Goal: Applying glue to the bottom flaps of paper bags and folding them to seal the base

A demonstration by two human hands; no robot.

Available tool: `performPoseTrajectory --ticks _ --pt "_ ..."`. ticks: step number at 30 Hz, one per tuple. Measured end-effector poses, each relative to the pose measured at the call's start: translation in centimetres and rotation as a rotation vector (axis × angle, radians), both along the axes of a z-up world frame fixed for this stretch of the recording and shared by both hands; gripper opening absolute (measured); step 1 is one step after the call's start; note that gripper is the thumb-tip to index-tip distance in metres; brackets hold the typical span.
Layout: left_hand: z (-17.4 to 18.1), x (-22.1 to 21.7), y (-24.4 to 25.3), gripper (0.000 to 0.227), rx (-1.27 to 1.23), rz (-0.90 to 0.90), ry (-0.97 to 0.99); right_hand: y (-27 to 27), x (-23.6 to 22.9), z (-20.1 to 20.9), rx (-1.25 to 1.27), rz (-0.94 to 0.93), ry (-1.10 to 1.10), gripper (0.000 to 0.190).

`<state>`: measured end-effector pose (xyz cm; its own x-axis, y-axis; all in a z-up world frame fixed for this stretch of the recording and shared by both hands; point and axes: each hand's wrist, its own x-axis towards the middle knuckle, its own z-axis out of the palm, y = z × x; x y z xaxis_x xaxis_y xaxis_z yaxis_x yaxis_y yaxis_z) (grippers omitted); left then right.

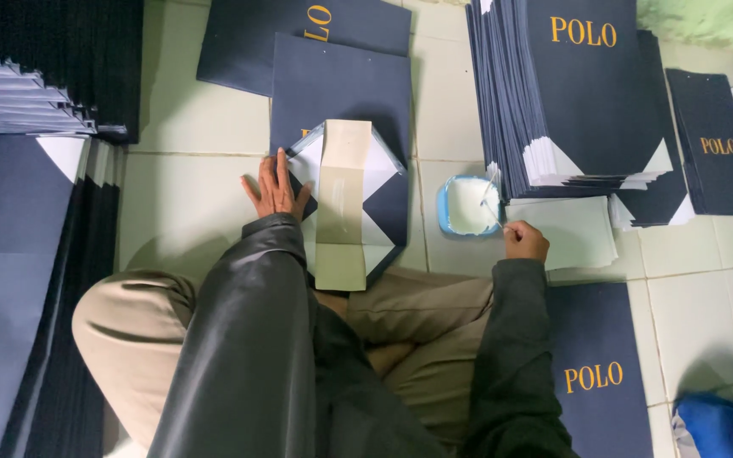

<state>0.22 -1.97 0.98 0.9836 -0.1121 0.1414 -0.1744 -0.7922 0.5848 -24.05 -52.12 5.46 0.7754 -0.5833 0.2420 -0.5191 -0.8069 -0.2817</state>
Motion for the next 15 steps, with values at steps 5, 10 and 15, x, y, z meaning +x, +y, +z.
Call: performPoseTrajectory --ticks 5,10,15 --pt "-0.3 0.2 0.3 0.103 0.024 -0.025 0.026 3.4 3.6 3.0 -0.418 0.145 -0.046 0.032" --pt "-0.1 0.0 0.0 0.102 0.016 0.012 0.009 15.6 14.9 5.4 0.089 0.575 -0.085 0.070" --pt "0.7 -0.3 0.4 0.100 0.018 0.011 0.007 20.5 20.6 5.5 0.424 0.630 0.179 0.099"
